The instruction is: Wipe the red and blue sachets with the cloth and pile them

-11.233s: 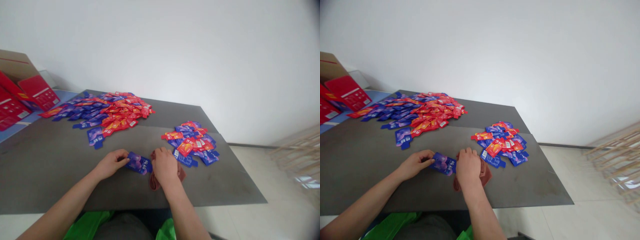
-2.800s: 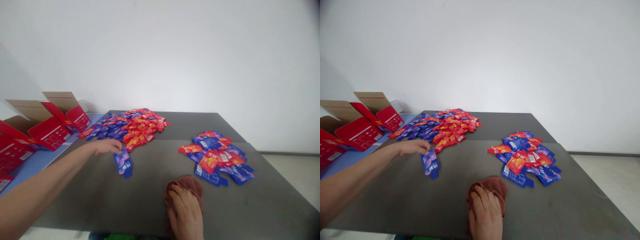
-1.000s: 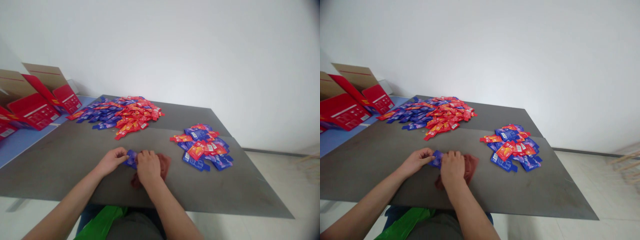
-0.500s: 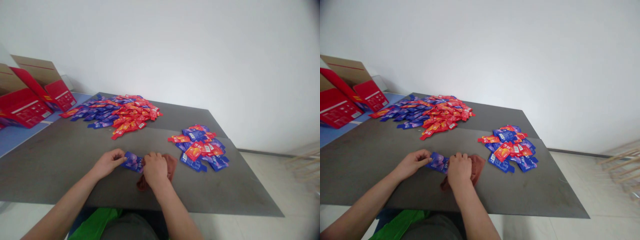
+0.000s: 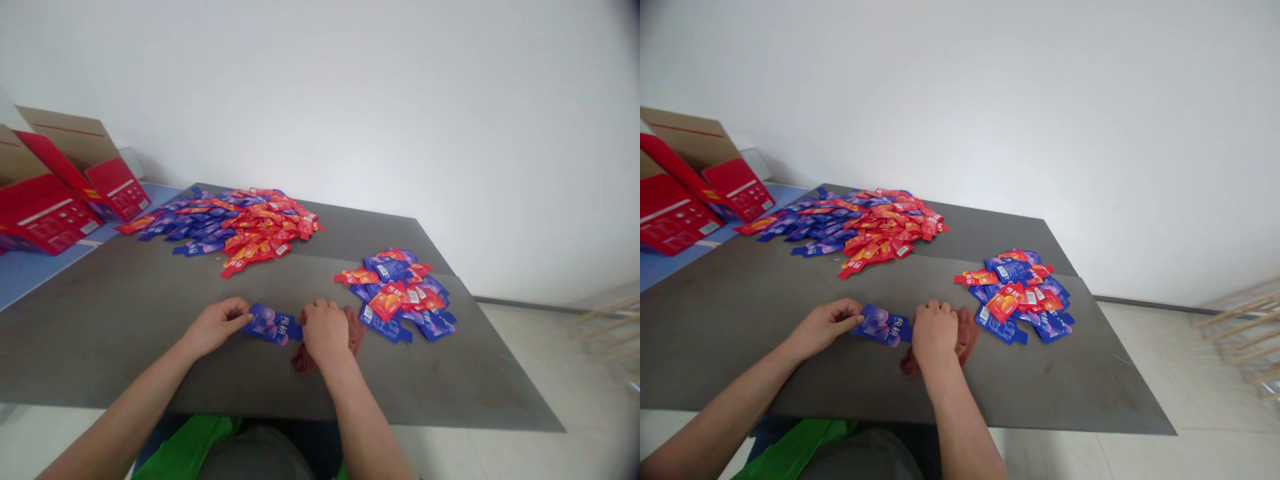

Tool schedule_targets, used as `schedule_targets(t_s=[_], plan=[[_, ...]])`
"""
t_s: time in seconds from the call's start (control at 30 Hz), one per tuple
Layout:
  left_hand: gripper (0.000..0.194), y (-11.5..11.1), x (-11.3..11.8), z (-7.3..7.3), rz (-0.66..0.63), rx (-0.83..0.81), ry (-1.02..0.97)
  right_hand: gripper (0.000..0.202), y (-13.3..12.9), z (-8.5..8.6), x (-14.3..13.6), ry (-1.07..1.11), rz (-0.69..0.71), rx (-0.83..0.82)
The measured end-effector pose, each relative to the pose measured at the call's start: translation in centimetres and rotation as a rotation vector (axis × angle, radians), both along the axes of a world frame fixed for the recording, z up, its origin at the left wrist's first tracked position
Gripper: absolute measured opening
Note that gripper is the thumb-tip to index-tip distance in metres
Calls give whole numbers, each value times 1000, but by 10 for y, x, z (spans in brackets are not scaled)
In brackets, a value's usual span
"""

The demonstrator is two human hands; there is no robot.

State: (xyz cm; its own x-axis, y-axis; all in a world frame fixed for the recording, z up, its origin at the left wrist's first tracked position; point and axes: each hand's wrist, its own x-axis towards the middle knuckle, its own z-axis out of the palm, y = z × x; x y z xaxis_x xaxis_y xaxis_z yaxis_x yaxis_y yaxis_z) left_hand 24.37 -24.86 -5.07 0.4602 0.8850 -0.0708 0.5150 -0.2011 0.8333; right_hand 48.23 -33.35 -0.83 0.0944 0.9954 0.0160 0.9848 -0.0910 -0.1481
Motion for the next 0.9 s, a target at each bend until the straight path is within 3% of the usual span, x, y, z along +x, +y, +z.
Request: schedule_targets(t_s=[0.07, 0.17, 0.23, 0.3, 0.43, 0.57, 0.73, 0.9], plan=[[30, 1, 0, 0, 0, -20, -8, 21, 1, 10, 6, -13, -44, 39], [30, 3, 0, -1, -3, -9, -12, 21, 1, 19, -24, 48, 67, 150], [29, 3, 0, 0, -13, 18, 1, 23, 1, 16, -48, 94, 185, 160], [29, 1, 1, 1, -11, 36, 31, 23, 0, 6, -53, 113, 222, 118], [30, -2, 1, 4, -2, 40, 51, 20, -4, -10, -2, 44, 59, 13], [30, -2, 0, 2, -11, 41, 86, 19, -19, -12, 46, -48, -91, 22], [28, -1, -2, 5, -59, 72, 118, 9, -40, -18, 42, -30, -109, 91], [21, 14, -13, 35, -400, 22, 204, 7, -40, -23, 40, 3, -107, 106]])
